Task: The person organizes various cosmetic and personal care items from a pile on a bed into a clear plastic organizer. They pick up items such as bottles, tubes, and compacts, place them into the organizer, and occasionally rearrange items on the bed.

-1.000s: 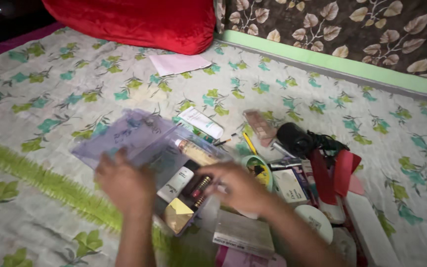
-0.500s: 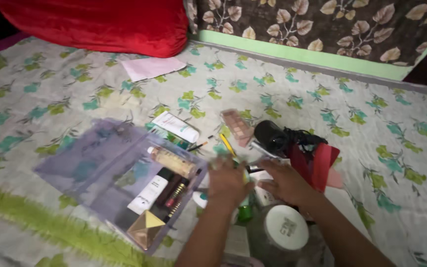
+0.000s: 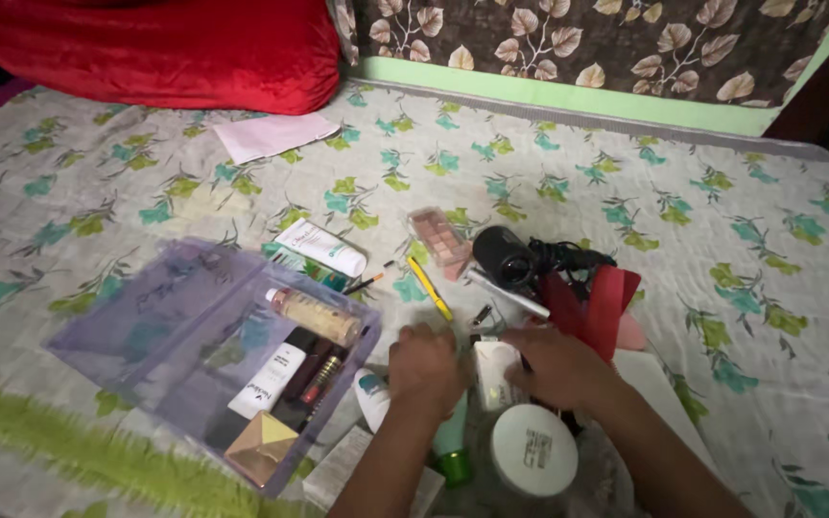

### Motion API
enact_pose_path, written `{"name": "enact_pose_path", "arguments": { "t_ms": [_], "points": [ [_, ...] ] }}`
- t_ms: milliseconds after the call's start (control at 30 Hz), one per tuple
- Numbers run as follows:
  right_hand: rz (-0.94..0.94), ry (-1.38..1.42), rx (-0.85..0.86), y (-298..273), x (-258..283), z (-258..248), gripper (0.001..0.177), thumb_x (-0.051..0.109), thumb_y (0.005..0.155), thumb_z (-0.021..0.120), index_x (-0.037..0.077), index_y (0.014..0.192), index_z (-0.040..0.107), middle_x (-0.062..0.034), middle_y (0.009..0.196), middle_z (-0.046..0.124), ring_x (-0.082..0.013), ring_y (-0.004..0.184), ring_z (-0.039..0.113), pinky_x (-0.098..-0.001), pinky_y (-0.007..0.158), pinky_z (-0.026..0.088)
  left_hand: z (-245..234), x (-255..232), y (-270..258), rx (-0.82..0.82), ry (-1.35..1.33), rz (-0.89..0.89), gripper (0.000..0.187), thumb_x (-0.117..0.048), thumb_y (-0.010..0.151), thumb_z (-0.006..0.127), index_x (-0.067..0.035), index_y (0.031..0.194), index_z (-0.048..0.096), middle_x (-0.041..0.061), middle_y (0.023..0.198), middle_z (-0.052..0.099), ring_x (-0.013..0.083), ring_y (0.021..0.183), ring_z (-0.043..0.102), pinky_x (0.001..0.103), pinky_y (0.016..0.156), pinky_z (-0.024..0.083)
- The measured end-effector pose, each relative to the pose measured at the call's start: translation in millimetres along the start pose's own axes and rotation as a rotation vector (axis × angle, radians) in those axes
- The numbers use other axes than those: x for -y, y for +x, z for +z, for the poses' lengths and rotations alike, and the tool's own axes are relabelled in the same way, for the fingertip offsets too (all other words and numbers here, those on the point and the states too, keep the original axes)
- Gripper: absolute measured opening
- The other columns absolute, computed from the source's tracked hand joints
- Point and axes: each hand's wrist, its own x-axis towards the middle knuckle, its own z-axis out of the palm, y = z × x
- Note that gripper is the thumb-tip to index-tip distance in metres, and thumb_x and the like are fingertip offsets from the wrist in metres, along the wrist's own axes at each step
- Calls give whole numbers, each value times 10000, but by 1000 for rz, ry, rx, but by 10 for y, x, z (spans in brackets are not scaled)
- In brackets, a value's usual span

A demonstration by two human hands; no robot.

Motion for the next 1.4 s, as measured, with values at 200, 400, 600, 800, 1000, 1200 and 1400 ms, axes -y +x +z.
{"name": "enact_pose_path", "arguments": {
  "t_ms": [200,400,600,800,1000,1200,1400],
  "points": [
    [14,53,39,-103,99,51,614,265,804,734,131,1386,591,-150,1289,665,-334,1211,620,-420,1053,472,309,85,569,-409,-60,89,329,-167,863,660,-178,1185,730,103,1221,640,308,1179,571,452,913,507],
    [81,42,82,-38,165,5,647,276,816,740,138,1423,566,-162,1294,648,-340,1205,616,-424,1026,480,556,-192,991,-224,72,99,265,-299,792,703,-145,998,764,111,1232,641,289,1199,540,442,966,433],
    [160,97,116,-40,90,26,604,287,817,737,166,1394,604,-149,1194,710,-319,1116,680,-407,977,525,599,-304,1069,-413,114,3,102,-214,876,700,-159,916,776,72,984,747,256,1037,660,439,909,449],
    [150,665,-263,180,252,-53,378,234,890,719,39,1214,729,-108,1049,782,-192,934,764,-314,816,596,-236,-74,299,-496,-272,63,193,-300,765,787,-119,829,780,104,806,752,301,841,694,471,873,444],
    [112,1084,-191,540,1067,-27,296,99,854,744,-19,1125,746,-104,944,784,-143,817,736,-266,725,591,-895,538,-543,-502,-609,156,212,-231,724,816,-115,900,791,75,908,768,286,857,728,418,835,544],
    [167,1247,-49,778,1831,325,175,14,764,761,-83,908,741,-119,846,790,-171,730,751,-301,682,614,-995,1489,-954,-796,-432,-62,357,-166,668,847,-90,1013,791,124,1019,775,349,939,713,437,822,538],
    [187,507,-67,900,2371,586,132,219,727,859,112,789,810,-40,752,797,-140,661,754,-297,639,556,-865,2189,-1015,-681,-764,-494,273,-256,844,751,-142,1090,787,70,998,808,204,939,772,347,837,562]
  ]
}}
